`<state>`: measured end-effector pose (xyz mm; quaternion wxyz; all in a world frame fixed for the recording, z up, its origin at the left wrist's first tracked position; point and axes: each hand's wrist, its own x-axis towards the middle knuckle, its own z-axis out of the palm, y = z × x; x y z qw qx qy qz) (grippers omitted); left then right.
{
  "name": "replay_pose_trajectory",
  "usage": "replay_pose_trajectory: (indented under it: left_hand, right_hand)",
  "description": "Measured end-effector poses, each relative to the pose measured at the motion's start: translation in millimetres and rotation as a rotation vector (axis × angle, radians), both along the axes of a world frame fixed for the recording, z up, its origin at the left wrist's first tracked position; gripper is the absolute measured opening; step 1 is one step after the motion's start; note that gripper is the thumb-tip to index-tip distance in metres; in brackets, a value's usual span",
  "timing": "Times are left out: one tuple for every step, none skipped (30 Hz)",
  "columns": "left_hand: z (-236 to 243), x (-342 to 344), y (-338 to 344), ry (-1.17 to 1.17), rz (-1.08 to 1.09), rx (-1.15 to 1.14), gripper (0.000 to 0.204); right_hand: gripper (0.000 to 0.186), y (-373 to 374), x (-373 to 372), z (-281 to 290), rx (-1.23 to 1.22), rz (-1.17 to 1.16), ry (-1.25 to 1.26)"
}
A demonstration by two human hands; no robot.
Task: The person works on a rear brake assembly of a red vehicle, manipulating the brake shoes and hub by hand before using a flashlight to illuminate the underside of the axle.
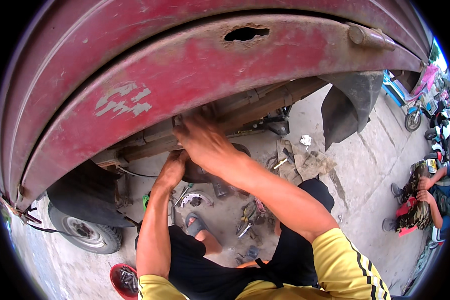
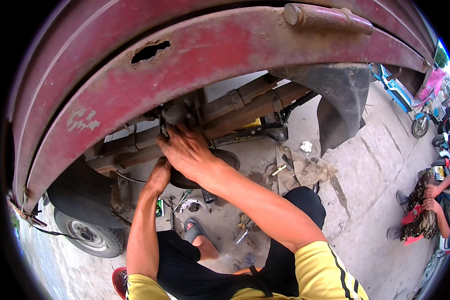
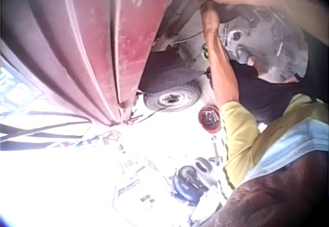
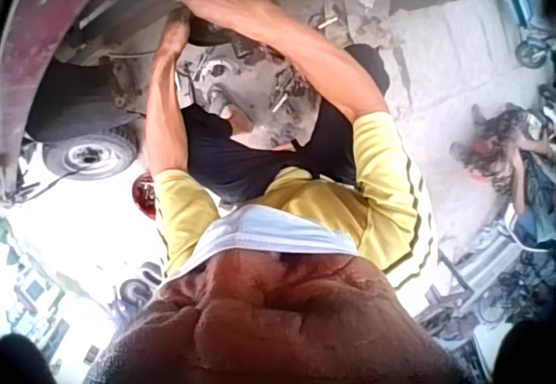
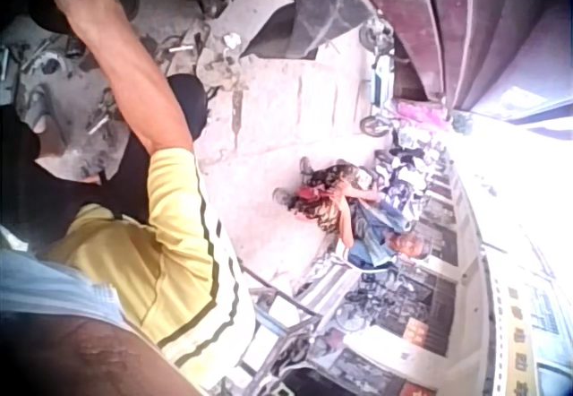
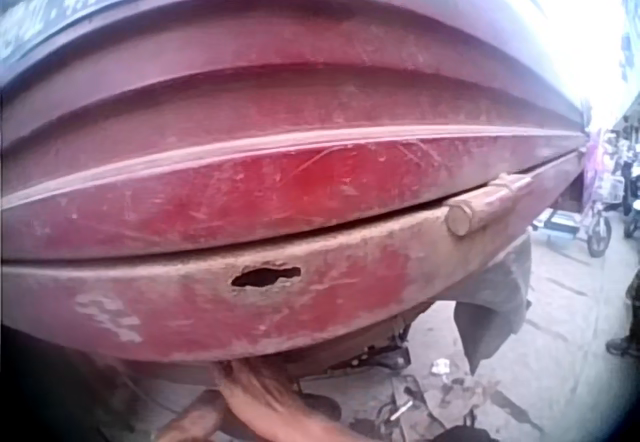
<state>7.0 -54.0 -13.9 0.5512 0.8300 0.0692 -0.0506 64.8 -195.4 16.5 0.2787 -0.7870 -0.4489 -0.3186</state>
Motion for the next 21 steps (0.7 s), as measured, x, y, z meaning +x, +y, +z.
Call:
replay_pose_trajectory:
  left_hand:
    - [-1.8,0.3,1.1,-0.006,-0.004,0.007,0.048]
    - [-3.9,0.6,0.7,-0.029,0.014,0.014,0.049]
    - [-6.9,2.4,-1.7,-0.051,0.028,0.023,0.049]
    - [-8.3,3.4,-3.1,-0.072,0.042,0.031,0.050]
    - [-8.2,3.1,-3.3,-0.075,0.047,0.038,0.051]
    - [-8.6,2.1,-4.0,-0.073,0.046,0.045,0.052]
    - [-8.0,1.3,-5.0,-0.071,0.045,0.053,0.053]
    - [-5.1,0.4,-6.0,-0.048,0.033,0.046,0.053]
    - [1.0,-0.1,-7.1,-0.032,0.028,0.036,0.053]
    - [5.0,-0.4,-8.0,-0.015,0.022,0.026,0.053]
    - [6.1,-0.7,-9.2,-0.032,0.022,0.055,0.053]
    - [6.8,-2.3,-11.1,-0.048,0.022,0.086,0.054]
    - [7.0,-3.4,-11.9,-0.063,0.022,0.116,0.054]
    - [4.8,-2.1,-11.3,-0.094,0.020,0.115,0.055]
    - [1.8,0.4,-11.5,-0.120,0.016,0.115,0.055]
    - [0.8,2.1,-11.7,-0.147,0.011,0.115,0.055]
    - [2.3,1.8,-10.5,-0.100,0.001,0.111,0.055]
    - [10.8,2.3,-13.2,-0.056,-0.014,0.102,0.055]
    - [15.0,3.3,-15.2,-0.013,-0.030,0.093,0.055]
    - [9.1,6.3,-14.0,-0.013,-0.027,0.097,0.055]
    - [3.5,6.6,-10.7,-0.013,-0.009,0.104,0.055]
  right_hand:
    - [0.023,0.9,-1.7,1.0,-0.008,-0.009,0.021]
    - [0.023,1.7,-3.5,2.0,-0.015,-0.018,0.043]
    - [0.023,3.0,-5.1,3.0,-0.020,-0.033,0.043]
    - [0.023,5.4,-7.0,4.6,-0.025,-0.049,0.044]
    - [0.023,6.7,-7.8,5.5,-0.030,-0.064,0.045]
    - [0.022,5.7,-7.4,4.6,-0.001,-0.049,0.067]
    - [0.021,4.8,-6.2,4.0,0.028,-0.034,0.088]
    - [0.020,3.9,-5.9,3.2,0.058,-0.019,0.110]
    - [0.019,4.1,-6.0,5.1,0.044,-0.024,0.113]
    - [0.017,4.5,-7.1,8.3,0.030,-0.028,0.115]
    - [0.017,5.3,-7.7,10.0,0.017,-0.033,0.118]
    - [0.016,6.4,-9.0,9.7,0.026,-0.036,0.116]
    - [0.016,8.1,-10.4,8.9,0.035,-0.039,0.114]
    - [0.016,9.8,-11.0,8.1,0.044,-0.041,0.112]
    - [0.016,11.4,-10.3,4.5,0.067,-0.029,0.134]
    - [0.016,13.1,-8.5,0.2,0.090,-0.018,0.157]
    - [0.016,14.2,-6.9,-3.0,0.113,-0.006,0.179]
    - [0.015,12.4,-4.0,-1.3,0.102,-0.021,0.203]
    - [0.015,10.0,-0.6,0.8,0.091,-0.037,0.227]
    - [0.014,7.0,1.2,2.9,0.080,-0.053,0.251]
    - [0.013,6.2,0.2,4.9,0.042,-0.069,0.210]
